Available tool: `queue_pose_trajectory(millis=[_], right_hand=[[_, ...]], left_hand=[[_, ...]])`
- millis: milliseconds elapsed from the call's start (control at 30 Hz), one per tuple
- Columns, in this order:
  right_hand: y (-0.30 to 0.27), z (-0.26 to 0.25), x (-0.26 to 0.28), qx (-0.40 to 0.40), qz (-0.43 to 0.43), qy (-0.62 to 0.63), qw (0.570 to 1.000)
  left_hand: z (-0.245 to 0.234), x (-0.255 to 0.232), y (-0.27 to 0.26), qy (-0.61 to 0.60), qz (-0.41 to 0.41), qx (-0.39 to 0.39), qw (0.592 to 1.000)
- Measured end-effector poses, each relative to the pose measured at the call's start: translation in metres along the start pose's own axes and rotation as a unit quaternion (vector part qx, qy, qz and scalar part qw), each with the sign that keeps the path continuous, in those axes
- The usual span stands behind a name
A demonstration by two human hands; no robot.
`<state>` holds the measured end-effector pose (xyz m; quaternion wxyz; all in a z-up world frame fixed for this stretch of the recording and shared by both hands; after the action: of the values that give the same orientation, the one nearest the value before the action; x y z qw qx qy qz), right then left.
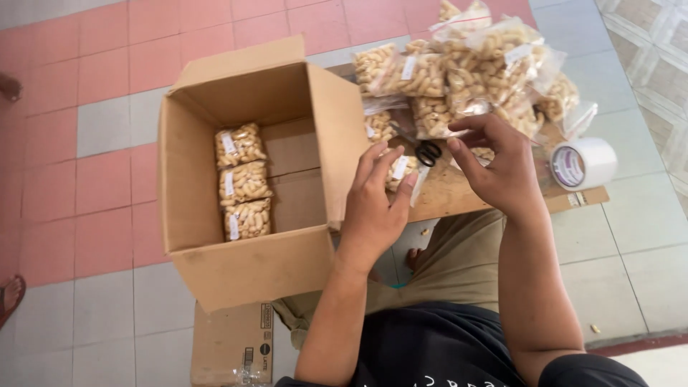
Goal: The person is picking up small plastic bags filled with snacks and arranging them inside a cardboard box.
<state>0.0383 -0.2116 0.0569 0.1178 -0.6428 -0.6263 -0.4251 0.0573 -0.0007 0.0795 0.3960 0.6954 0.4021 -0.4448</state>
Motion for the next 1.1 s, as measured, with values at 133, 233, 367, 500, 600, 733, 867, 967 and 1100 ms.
queue_pose_trajectory(millis=[133, 233, 367, 500, 600, 733, 867, 967, 1100], right_hand=[[-0.029, -0.002, -0.039, -0.028, 0.063, 0.01, 0.998], [-0.045, 0.01, -0.054, -0.032, 0.114, -0.001, 0.993], [-0.069, 0.029, -0.072, -0.018, 0.179, -0.009, 0.984], [-0.086, 0.024, -0.109, -0.054, 0.252, -0.03, 0.966], [-0.088, 0.008, -0.121, -0.098, 0.298, -0.039, 0.949], [-0.089, -0.005, -0.127, -0.095, 0.339, -0.044, 0.935], [-0.097, 0.003, -0.145, 0.006, 0.336, -0.128, 0.933], [-0.106, 0.015, -0.158, 0.072, 0.346, -0.17, 0.92], [-0.111, 0.022, -0.164, 0.098, 0.347, -0.198, 0.911]], left_hand=[[0.048, 0.027, -0.004, -0.023, -0.027, 0.041, 0.999], [0.078, 0.044, -0.006, -0.035, -0.107, 0.097, 0.989], [0.11, 0.065, -0.009, -0.064, -0.127, 0.128, 0.981], [0.129, 0.072, -0.002, -0.07, -0.166, 0.159, 0.971], [0.148, 0.09, 0.008, -0.041, -0.149, 0.169, 0.973], [0.166, 0.094, 0.02, -0.006, -0.132, 0.168, 0.977], [0.188, 0.12, 0.028, 0.034, -0.148, 0.165, 0.975], [0.199, 0.143, 0.03, 0.061, -0.151, 0.157, 0.974], [0.212, 0.176, 0.029, 0.076, -0.166, 0.141, 0.973]])
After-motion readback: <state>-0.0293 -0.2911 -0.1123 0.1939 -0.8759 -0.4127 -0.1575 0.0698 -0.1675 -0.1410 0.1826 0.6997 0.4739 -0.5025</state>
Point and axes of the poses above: each hand's wrist, its own y-axis towards the middle knuckle, its own z-axis out of the palm, x = y × z, the point moved 3 cm from there along y, towards the middle knuckle, and after that the axes turned 13 degrees about -y, right-handed, at the moved point
